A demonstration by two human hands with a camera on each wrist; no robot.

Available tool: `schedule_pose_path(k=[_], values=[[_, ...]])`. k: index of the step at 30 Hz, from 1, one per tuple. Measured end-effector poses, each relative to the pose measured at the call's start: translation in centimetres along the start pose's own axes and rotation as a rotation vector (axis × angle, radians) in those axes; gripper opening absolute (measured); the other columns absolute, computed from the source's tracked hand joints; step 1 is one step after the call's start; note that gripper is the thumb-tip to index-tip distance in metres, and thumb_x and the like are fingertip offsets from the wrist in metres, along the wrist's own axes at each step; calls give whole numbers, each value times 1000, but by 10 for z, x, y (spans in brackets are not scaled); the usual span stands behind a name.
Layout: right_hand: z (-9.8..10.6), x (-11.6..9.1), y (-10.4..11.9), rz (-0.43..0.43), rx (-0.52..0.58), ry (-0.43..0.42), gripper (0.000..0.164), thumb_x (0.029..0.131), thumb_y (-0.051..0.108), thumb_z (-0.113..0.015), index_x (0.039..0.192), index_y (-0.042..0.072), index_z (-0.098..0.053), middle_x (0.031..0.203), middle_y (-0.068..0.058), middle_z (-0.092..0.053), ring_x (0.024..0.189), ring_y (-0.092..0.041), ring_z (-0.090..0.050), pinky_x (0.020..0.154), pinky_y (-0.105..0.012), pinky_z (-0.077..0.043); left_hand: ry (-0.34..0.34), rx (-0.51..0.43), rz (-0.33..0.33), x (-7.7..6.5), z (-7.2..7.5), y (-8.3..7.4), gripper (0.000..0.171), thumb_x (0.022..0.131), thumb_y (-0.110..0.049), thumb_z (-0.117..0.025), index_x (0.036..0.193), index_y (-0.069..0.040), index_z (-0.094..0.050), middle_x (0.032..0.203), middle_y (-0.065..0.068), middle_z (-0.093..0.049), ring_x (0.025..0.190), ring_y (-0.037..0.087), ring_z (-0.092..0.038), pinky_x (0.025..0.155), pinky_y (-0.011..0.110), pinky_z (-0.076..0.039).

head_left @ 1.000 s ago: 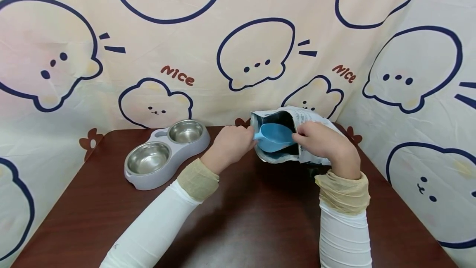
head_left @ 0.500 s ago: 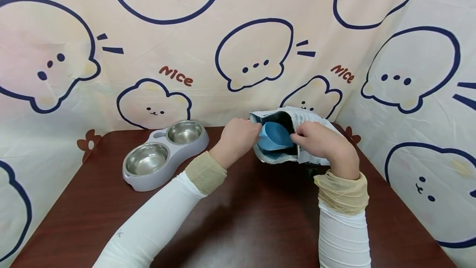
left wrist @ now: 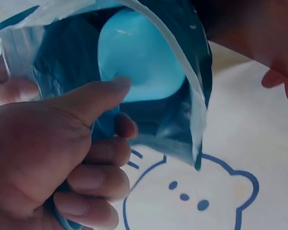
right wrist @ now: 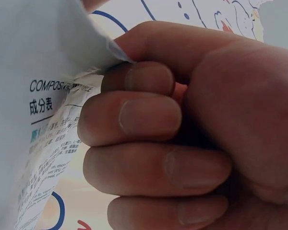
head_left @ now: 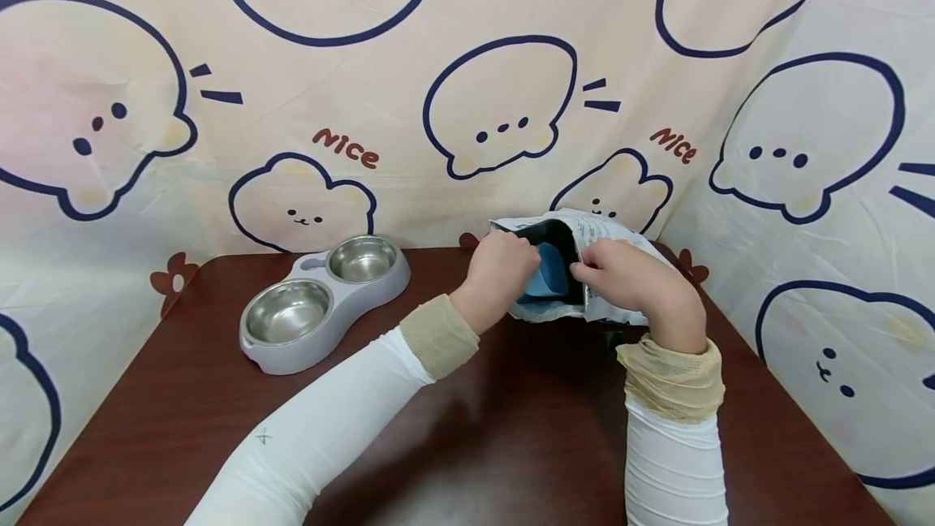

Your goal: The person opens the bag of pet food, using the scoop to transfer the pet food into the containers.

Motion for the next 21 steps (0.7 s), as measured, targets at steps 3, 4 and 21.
schedule_pose_path(k=[3,4,21], values=[[0,0,0,0,-2,-2,39,110,22,-54,72,10,-61,60,2,-39,60,-18,-47,62,-32,-41,14,0,0,4,-2,-7,23,109,-18,-64,100,-24,-85,79,-6,-76,76,10,-73,71,22,-60],[1,1,0,2,-2,-4,40,109,22,-54,71,11,-59,60,3,-39,59,-18,-47,62,-32,-41,18,1,1,4,-3,-9,24,109,-18,-64,100,-25,-85,80,-6,-77,76,9,-73,71,21,-60],[1,3,0,2,-21,1,41,109,21,-53,69,12,-57,60,2,-41,58,-17,-47,61,-32,-41,2,-232,100,9,-36,-12,20,108,-18,-65,100,-18,-83,89,1,-80,80,18,-78,68,31,-65]])
Point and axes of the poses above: each hand's wrist, its own x-axis towards the middle knuckle, its own z-axis out of the back of the hand, y = z × x, the point moved 7 cm from there along x, towards the middle knuckle
